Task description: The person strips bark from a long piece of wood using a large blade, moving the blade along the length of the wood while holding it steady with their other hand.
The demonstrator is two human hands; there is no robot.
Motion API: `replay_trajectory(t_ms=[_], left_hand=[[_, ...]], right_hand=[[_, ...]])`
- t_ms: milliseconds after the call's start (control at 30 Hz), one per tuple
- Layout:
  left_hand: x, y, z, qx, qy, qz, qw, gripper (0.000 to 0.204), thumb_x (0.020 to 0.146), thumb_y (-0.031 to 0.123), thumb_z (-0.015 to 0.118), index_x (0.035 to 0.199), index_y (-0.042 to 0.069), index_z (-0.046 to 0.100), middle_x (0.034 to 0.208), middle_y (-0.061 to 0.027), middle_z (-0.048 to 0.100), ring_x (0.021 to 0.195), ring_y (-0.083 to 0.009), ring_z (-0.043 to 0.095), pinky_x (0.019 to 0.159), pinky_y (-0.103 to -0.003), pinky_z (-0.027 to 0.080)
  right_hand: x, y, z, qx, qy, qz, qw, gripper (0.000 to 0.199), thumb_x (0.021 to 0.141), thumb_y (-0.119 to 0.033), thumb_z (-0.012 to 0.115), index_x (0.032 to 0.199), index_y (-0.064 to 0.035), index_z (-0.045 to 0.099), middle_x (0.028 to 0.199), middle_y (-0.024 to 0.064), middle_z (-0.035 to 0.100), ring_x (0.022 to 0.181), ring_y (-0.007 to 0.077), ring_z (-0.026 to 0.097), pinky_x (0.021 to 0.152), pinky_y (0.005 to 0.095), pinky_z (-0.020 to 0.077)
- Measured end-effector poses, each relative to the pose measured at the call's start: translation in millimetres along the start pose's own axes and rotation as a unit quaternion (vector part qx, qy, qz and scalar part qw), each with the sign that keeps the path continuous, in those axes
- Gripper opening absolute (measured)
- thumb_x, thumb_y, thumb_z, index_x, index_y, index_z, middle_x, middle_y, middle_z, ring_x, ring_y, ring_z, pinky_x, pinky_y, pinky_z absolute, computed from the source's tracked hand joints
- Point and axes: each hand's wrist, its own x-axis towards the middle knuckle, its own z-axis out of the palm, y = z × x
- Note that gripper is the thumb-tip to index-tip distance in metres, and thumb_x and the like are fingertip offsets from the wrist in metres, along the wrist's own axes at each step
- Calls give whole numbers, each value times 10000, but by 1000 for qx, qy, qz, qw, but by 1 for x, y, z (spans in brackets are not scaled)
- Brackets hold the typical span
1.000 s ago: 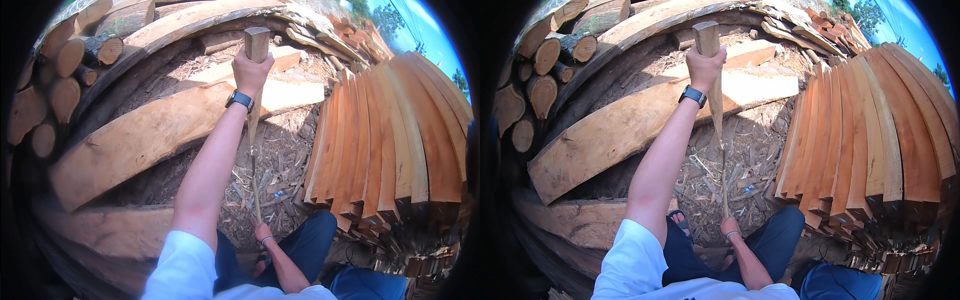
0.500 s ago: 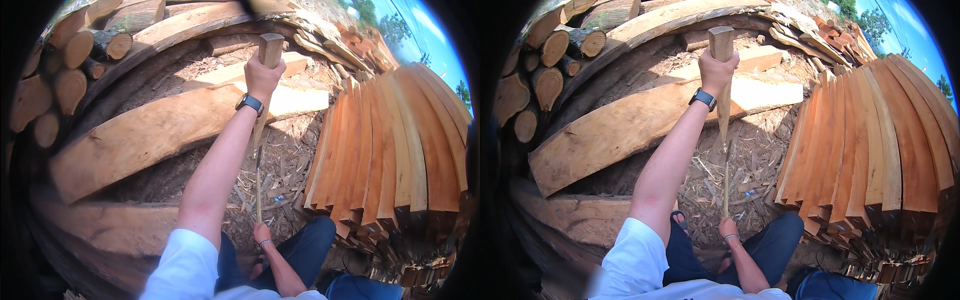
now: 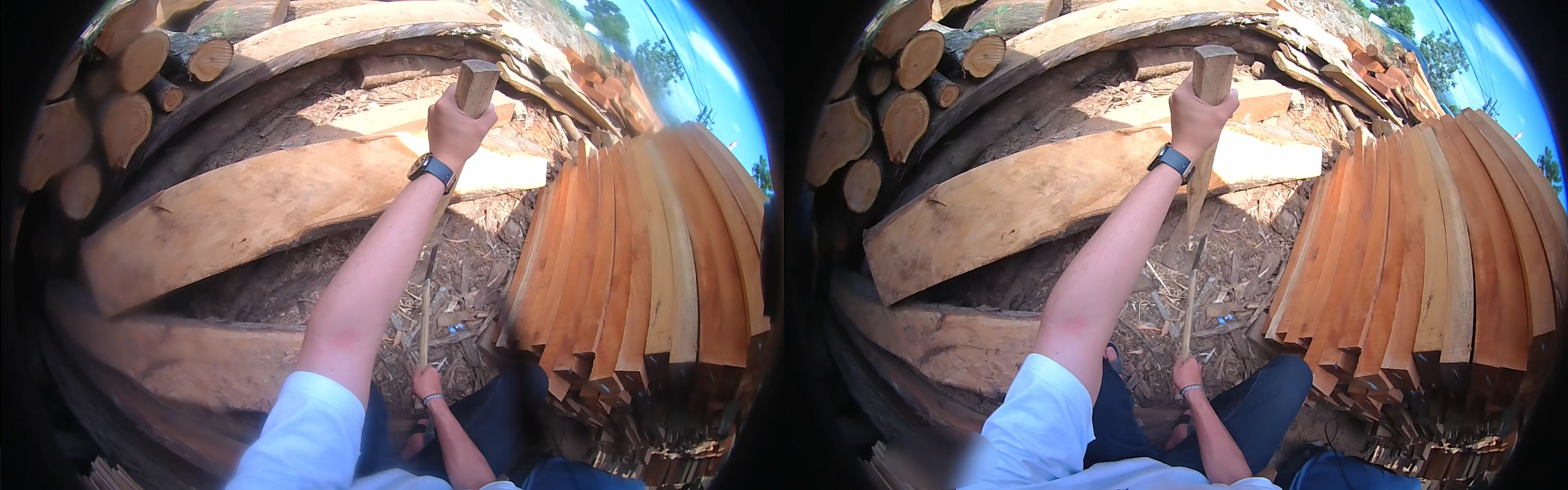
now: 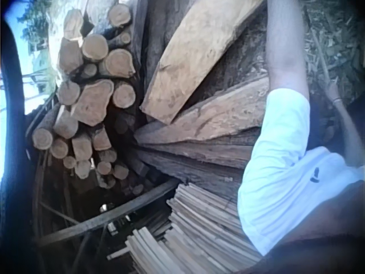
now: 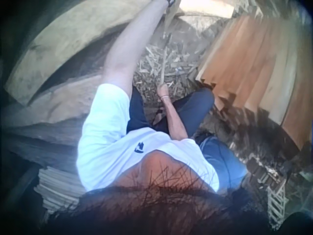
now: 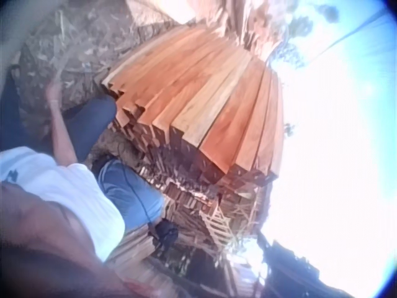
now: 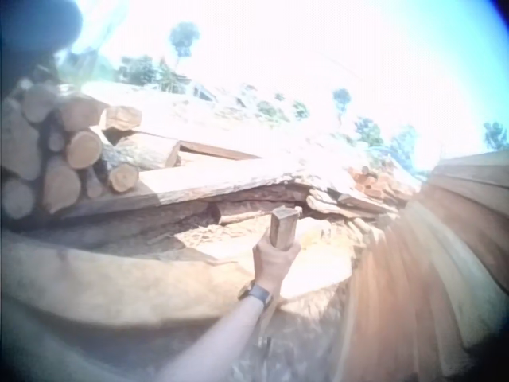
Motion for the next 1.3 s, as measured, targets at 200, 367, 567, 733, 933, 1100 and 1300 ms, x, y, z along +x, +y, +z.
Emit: replay_trajectory(t_ms=[200,367,567,733,933,1100,1300], left_hand=[[-1,1,4,-12,-1,-4,1000,288,702,228,723,882,23,631,776,-157,700,737,-299,704,675,-380,556],[-2,5,10,-12,0,-5,1000,293,698,233,726,883,26,633,775,-162,698,728,-306,700,673,-386,556],[1,2,-3,-2,12,-6,1000,297,690,234,726,885,26,638,766,-167,697,737,-313,701,683,-391,560],[0,2,7,-3,6,-13,1000,308,690,241,727,880,16,637,765,-172,696,737,-310,703,682,-390,561],[-1,4,3,6,1,-15,1000,300,694,237,725,889,25,640,781,-164,703,742,-305,704,679,-385,561],[0,3,4,-2,-5,-14,1000,308,692,238,733,897,27,642,788,-161,704,750,-308,704,689,-390,562],[-2,5,8,5,3,-10,1000,318,691,237,734,907,24,639,785,-166,702,751,-315,703,692,-393,562]], right_hand=[[4,-6,-10,-15,213,-169,962,300,935,-255,515,931,39,573,726,283,625,762,492,618,684,541,500],[34,58,18,-154,113,-127,973,337,932,-281,516,897,50,570,768,303,625,808,483,621,713,540,494],[4,-5,-5,-9,200,-205,958,341,929,-268,516,911,68,572,784,314,623,813,480,624,722,533,498],[23,39,11,-108,120,-105,981,353,920,-273,533,961,74,583,822,331,625,840,475,629,725,525,498],[16,17,4,-60,146,-162,974,352,915,-276,540,970,71,570,802,329,623,850,491,620,734,538,488],[13,13,6,-44,185,-141,972,338,926,-280,521,946,56,545,801,318,627,823,489,618,727,545,490],[38,52,20,-102,123,-125,979,327,934,-276,513,952,48,555,800,312,629,807,481,620,712,544,496]])
